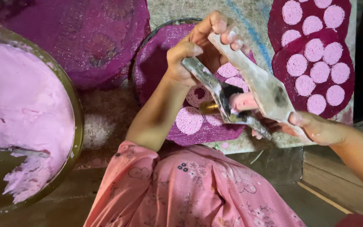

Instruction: The person sits at a table and uses a hand-held wooden press to mold pink batter into round cakes. They fill the press from a large basin of batter, squeeze the press to extrude a disc onto a round purple mat, lift the press off, and repeat, filling mats with rows of cakes.

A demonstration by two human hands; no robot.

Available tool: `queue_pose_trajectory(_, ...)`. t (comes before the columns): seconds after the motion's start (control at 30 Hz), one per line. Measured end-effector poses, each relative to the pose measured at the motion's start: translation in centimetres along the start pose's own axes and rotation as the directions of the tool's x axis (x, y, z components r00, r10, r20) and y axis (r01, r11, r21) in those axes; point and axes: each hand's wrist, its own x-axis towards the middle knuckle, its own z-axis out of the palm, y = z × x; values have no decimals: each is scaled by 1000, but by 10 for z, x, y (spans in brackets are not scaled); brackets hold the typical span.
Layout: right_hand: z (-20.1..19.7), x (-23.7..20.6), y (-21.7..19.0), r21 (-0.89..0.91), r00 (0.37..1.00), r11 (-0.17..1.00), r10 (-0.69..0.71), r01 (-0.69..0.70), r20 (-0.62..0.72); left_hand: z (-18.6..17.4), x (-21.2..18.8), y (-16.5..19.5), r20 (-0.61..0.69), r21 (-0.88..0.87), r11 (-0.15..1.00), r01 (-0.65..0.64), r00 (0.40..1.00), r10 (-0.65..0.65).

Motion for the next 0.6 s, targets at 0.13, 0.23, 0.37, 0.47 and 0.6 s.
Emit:
queue_pose_trajectory(0.13,-21,15,24,-56,996,998,-45,41,-73,-31,6,-7,-118,-95,993,-71,991,60)
queue_pose_trajectory(0.23,-22,33,37,-170,980,985,-23,-11,-199,-54,4,-11,-156,-230,965,-123,984,89)
queue_pose_trajectory(0.37,-4,60,44,-145,963,989,-74,37,-260,-77,-2,-1,-108,-223,969,-106,991,83)
queue_pose_trajectory(0.47,8,64,41,-11,971,995,-96,96,-221,-81,-10,2,-128,-171,983,-66,991,45)
queue_pose_trajectory(0.6,5,55,33,-69,978,994,-91,80,-187,-77,-9,-9,-203,-185,977,-101,977,62)
